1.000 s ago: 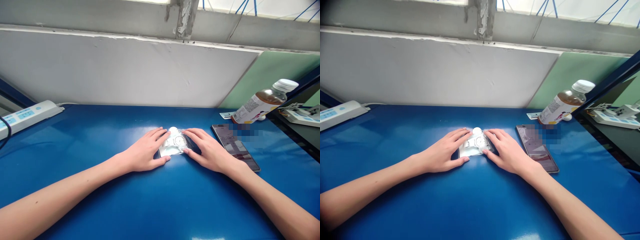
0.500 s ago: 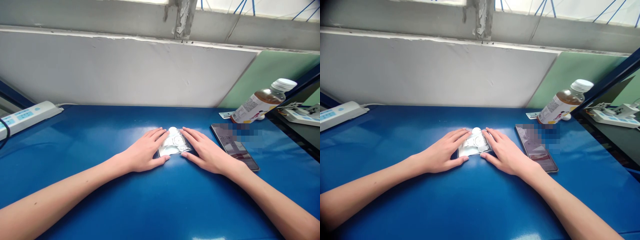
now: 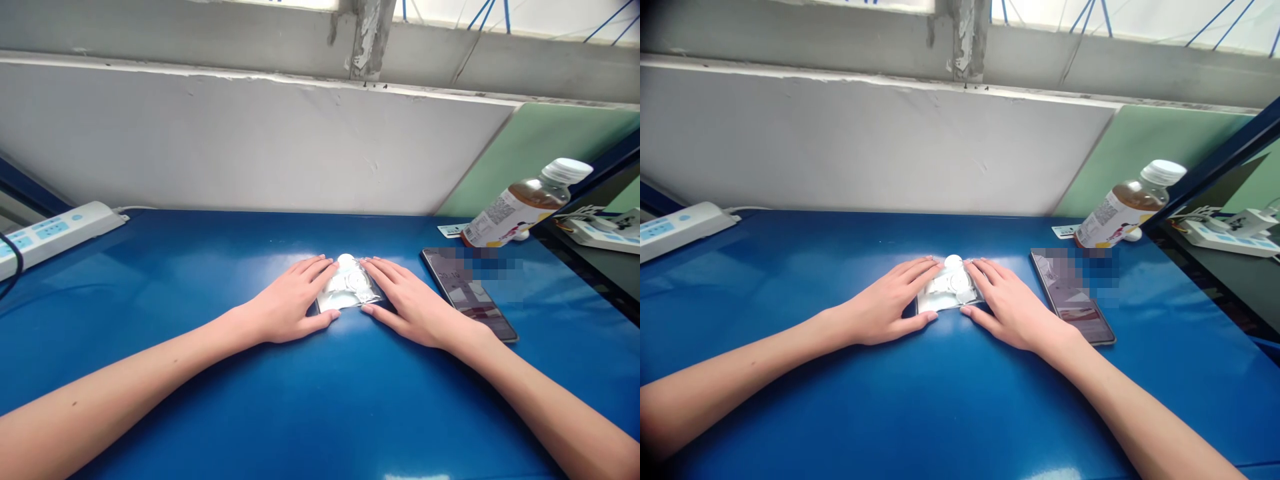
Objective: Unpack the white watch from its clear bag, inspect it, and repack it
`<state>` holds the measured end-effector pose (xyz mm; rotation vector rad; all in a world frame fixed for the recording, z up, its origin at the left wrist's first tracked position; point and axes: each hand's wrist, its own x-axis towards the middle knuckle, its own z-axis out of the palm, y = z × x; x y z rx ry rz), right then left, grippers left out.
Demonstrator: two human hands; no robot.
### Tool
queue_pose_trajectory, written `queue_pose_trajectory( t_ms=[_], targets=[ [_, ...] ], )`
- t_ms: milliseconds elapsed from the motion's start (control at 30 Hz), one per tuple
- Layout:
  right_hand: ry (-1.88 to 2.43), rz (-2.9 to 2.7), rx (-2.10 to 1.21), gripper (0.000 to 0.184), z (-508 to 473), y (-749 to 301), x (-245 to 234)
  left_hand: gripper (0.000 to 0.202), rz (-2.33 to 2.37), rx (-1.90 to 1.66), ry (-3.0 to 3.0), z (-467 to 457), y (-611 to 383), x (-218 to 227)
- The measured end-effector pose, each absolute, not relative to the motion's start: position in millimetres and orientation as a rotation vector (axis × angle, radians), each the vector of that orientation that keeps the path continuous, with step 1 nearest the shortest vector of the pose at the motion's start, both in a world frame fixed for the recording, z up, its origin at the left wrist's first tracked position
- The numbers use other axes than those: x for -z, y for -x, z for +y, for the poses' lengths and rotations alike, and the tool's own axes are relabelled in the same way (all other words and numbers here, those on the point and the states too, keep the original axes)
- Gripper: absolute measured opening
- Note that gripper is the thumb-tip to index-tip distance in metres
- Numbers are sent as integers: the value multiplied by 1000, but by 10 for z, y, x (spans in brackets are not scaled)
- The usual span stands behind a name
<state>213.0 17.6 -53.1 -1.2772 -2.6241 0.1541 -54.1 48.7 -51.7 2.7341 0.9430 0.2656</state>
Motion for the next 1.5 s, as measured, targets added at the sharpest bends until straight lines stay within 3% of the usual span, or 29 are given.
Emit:
queue_pose_trajectory(
  t_ms=[1500],
  targets=[
    [1312, -2650, -109, 69, 162, -2095, 529, 74, 919, -304, -2753, 495, 534, 544]
  ],
)
